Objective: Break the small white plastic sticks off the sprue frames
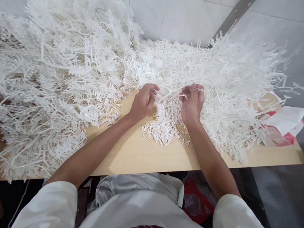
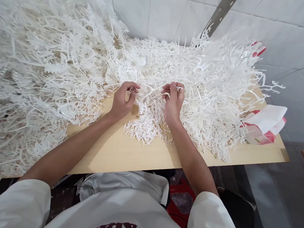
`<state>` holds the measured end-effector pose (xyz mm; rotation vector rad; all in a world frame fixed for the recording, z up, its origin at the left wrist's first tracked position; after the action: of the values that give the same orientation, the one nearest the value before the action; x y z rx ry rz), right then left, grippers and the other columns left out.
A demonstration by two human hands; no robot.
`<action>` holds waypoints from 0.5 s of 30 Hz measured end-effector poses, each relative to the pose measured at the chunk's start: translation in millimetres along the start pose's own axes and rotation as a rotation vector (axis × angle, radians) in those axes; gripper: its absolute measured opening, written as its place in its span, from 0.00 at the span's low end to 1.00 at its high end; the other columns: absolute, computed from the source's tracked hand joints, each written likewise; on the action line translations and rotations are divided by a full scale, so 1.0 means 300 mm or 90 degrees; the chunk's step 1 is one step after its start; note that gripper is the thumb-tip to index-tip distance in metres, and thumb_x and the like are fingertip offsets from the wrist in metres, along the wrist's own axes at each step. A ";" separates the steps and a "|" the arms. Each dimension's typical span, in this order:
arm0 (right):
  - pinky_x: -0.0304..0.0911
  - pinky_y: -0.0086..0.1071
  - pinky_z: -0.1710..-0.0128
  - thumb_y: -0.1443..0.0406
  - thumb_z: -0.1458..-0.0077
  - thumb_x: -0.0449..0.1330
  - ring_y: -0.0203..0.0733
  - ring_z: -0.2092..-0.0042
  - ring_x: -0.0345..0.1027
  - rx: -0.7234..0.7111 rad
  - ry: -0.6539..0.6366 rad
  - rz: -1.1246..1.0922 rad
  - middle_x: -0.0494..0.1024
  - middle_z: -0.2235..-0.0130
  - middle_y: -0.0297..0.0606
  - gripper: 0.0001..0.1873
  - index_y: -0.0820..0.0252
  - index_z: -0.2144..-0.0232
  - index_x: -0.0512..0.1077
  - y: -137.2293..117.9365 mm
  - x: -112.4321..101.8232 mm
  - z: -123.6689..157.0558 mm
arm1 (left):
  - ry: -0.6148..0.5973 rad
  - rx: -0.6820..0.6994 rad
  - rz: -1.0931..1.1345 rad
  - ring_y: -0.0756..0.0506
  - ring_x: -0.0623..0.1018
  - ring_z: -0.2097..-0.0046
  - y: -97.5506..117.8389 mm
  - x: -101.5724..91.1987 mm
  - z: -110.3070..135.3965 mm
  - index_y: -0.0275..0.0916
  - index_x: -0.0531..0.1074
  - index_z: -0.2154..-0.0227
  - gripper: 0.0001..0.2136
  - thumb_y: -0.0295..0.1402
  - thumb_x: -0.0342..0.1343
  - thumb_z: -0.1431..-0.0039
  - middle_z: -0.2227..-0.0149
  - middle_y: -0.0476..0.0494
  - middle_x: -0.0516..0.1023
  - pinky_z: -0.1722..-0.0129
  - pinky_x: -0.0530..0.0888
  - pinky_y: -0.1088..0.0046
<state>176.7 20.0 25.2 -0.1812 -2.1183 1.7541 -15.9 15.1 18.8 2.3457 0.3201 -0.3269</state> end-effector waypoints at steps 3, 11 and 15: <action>0.67 0.27 0.71 0.45 0.44 0.57 0.33 0.63 0.74 0.007 0.004 -0.038 0.75 0.64 0.28 0.18 0.48 0.64 0.59 -0.011 0.007 0.013 | 0.055 0.033 -0.048 0.49 0.74 0.61 0.003 -0.013 0.007 0.43 0.65 0.61 0.10 0.33 0.38 0.30 0.64 0.45 0.73 0.59 0.72 0.68; 0.60 0.25 0.80 0.39 0.47 0.54 0.30 0.75 0.66 0.016 0.001 -0.040 0.67 0.73 0.25 0.23 0.47 0.63 0.59 -0.008 -0.016 -0.019 | 0.247 0.016 0.017 0.48 0.71 0.61 -0.021 -0.045 0.019 0.43 0.54 0.68 0.10 0.39 0.37 0.29 0.65 0.46 0.68 0.61 0.69 0.67; 0.58 0.25 0.80 0.40 0.46 0.54 0.30 0.75 0.63 -0.005 -0.038 0.007 0.64 0.73 0.26 0.22 0.45 0.59 0.60 -0.008 -0.012 -0.022 | 0.274 -0.006 0.022 0.49 0.68 0.66 -0.029 -0.046 0.016 0.43 0.55 0.69 0.12 0.41 0.38 0.30 0.69 0.47 0.63 0.66 0.67 0.69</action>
<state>182.9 24.4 27.7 -0.1447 -2.1699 1.7796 -32.3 16.0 14.2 2.3951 0.4822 0.2010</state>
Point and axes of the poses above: each hand's wrist, its own z-axis away from the middle knuckle, its own x-axis out of the palm, y = z × x, the point moved 4 cm from there along -z, towards the middle knuckle
